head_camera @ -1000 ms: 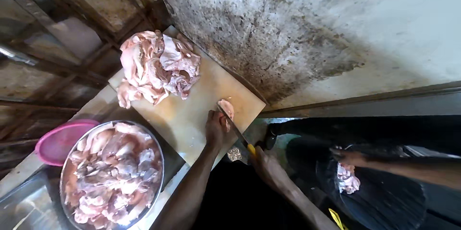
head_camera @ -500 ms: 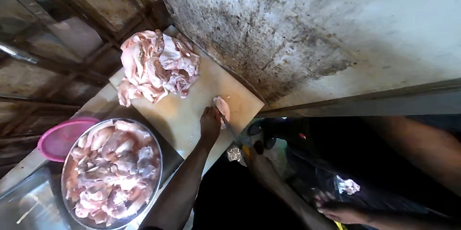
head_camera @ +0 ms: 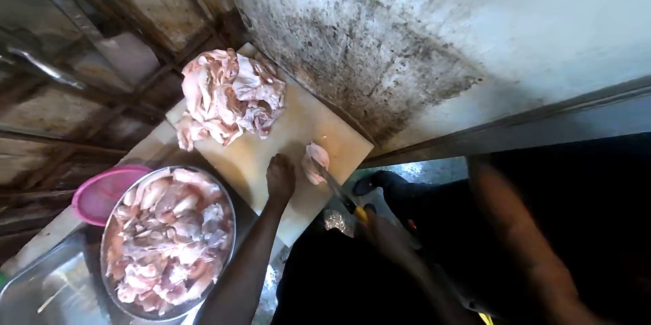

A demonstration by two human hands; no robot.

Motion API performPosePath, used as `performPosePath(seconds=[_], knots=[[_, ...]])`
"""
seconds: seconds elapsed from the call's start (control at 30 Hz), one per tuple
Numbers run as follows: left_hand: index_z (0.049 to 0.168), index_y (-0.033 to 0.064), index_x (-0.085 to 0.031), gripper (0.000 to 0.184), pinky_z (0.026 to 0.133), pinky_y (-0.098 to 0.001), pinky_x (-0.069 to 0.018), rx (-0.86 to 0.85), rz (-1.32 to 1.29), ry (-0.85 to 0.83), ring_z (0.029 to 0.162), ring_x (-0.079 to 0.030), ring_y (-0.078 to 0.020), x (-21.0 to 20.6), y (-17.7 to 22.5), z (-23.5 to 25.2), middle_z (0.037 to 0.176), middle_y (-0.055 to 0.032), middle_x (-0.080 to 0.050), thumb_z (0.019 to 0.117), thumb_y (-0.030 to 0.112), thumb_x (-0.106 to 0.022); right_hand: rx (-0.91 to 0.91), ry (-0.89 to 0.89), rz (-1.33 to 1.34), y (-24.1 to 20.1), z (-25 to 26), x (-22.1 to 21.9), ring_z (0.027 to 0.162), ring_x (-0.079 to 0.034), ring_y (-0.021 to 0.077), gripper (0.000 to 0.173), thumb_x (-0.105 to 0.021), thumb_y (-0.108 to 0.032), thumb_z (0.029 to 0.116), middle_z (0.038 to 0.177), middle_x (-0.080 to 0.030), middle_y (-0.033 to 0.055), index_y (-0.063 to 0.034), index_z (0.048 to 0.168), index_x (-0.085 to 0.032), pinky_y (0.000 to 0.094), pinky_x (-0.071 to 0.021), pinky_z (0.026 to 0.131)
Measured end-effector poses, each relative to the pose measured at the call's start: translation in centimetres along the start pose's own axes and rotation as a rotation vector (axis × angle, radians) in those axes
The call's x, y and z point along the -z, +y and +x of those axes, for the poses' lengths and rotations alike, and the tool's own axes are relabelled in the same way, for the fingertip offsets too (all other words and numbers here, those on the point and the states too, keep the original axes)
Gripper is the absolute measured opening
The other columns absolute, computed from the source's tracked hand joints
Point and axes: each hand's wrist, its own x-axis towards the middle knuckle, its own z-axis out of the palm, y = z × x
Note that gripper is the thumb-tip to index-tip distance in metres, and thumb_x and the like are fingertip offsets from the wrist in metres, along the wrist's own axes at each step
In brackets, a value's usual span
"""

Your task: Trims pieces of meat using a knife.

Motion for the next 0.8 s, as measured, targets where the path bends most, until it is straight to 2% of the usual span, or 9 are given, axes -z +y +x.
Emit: performPosePath(seconds=[0.1, 0.17, 0.23, 0.37, 0.47, 0.6, 0.7, 0.8], knots=[[0.126, -0.0006, -0.064, 0.040, 0.096, -0.0534, -0.0566, -0.050, 0.026, -0.066, 0.110, -0.068, -0.0335, -0.8, 1.9, -0.4, 0.124, -0.0199, -0.065, 0.0980, 0.027, -0.068, 0.012, 0.043, 0.014, -2.8, 1.2, 0.5, 0.097, -0.071, 0.0382, 0.047, -0.046, -0.042, 0.1082, 0.104, -0.070, 0.0207, -0.0054, 0.136, -0.056, 0.0575, -0.0560, 0.087], [0.126, 0.0000, -0.064, 0.042, 0.095, -0.0539, -0.0563, -0.042, 0.124, -0.130, 0.111, -0.067, -0.0352, -1.6, 3.2, -0.3, 0.126, -0.0209, -0.063, 0.0991, 0.032, -0.065, -0.013, 0.051, 0.017, -4.3, 2.0, 0.1, 0.099, -0.071, 0.0373, 0.047, -0.046, -0.043, 0.1082, 0.107, -0.070, 0.0200, -0.0080, 0.139, -0.054, 0.0565, -0.0562, 0.088], [0.127, 0.0005, -0.064, 0.039, 0.096, -0.0533, -0.0563, -0.009, 0.163, -0.144, 0.113, -0.067, -0.0358, -2.1, 3.5, 0.0, 0.127, -0.0215, -0.063, 0.1005, 0.029, -0.063, -0.039, 0.062, -0.008, -4.2, 1.8, -0.6, 0.099, -0.071, 0.0379, 0.048, -0.045, -0.044, 0.1079, 0.107, -0.071, 0.0197, -0.0104, 0.141, -0.052, 0.0572, -0.0570, 0.087], [0.123, -0.0032, -0.063, 0.038, 0.097, -0.0553, -0.0550, 0.006, 0.121, -0.108, 0.113, -0.065, -0.0399, -1.5, 2.9, 0.1, 0.123, -0.0245, -0.063, 0.0982, 0.025, -0.068, -0.113, 0.064, -0.070, -1.1, -2.0, -2.0, 0.094, -0.072, 0.0400, 0.045, -0.046, -0.045, 0.1066, 0.102, -0.071, 0.0198, -0.0114, 0.136, -0.054, 0.0590, -0.0578, 0.080], [0.126, -0.0028, -0.064, 0.034, 0.097, -0.0546, -0.0552, -0.026, 0.129, -0.105, 0.113, -0.066, -0.0393, -1.5, 2.4, -0.2, 0.123, -0.0249, -0.064, 0.1006, 0.021, -0.064, -0.134, 0.048, -0.085, -3.1, -1.6, -1.9, 0.097, -0.072, 0.0404, 0.044, -0.045, -0.043, 0.1075, 0.104, -0.071, 0.0200, -0.0107, 0.136, -0.053, 0.0584, -0.0574, 0.082], [0.121, -0.0051, -0.065, 0.029, 0.096, -0.0525, -0.0559, -0.079, 0.202, -0.103, 0.110, -0.067, -0.0384, -0.7, 1.6, 0.5, 0.119, -0.0248, -0.065, 0.1001, 0.014, -0.062, -0.089, 0.036, -0.129, -6.3, 1.6, 0.1, 0.105, -0.070, 0.0425, 0.047, -0.042, -0.043, 0.1086, 0.113, -0.070, 0.0221, -0.0108, 0.142, -0.049, 0.0605, -0.0557, 0.088], [0.127, -0.0061, -0.064, 0.033, 0.102, -0.0564, -0.0526, -0.047, 0.191, -0.086, 0.116, -0.065, -0.0411, 1.7, -0.3, 2.6, 0.123, -0.0274, -0.065, 0.1011, 0.015, -0.061, -0.100, 0.048, -0.130, -4.4, 0.1, -0.7, 0.102, -0.071, 0.0436, 0.046, -0.043, -0.042, 0.1075, 0.110, -0.071, 0.0226, -0.0111, 0.141, -0.050, 0.0618, -0.0565, 0.084], [0.129, -0.0037, -0.064, 0.033, 0.105, -0.0561, -0.0504, -0.031, 0.186, -0.102, 0.120, -0.063, -0.0403, 2.6, -1.0, 3.5, 0.125, -0.0260, -0.065, 0.1001, 0.013, -0.063, -0.128, 0.036, -0.139, -2.9, -1.6, -0.5, 0.099, -0.071, 0.0426, 0.045, -0.044, -0.045, 0.1071, 0.105, -0.071, 0.0209, -0.0126, 0.137, -0.053, 0.0605, -0.0569, 0.082]])
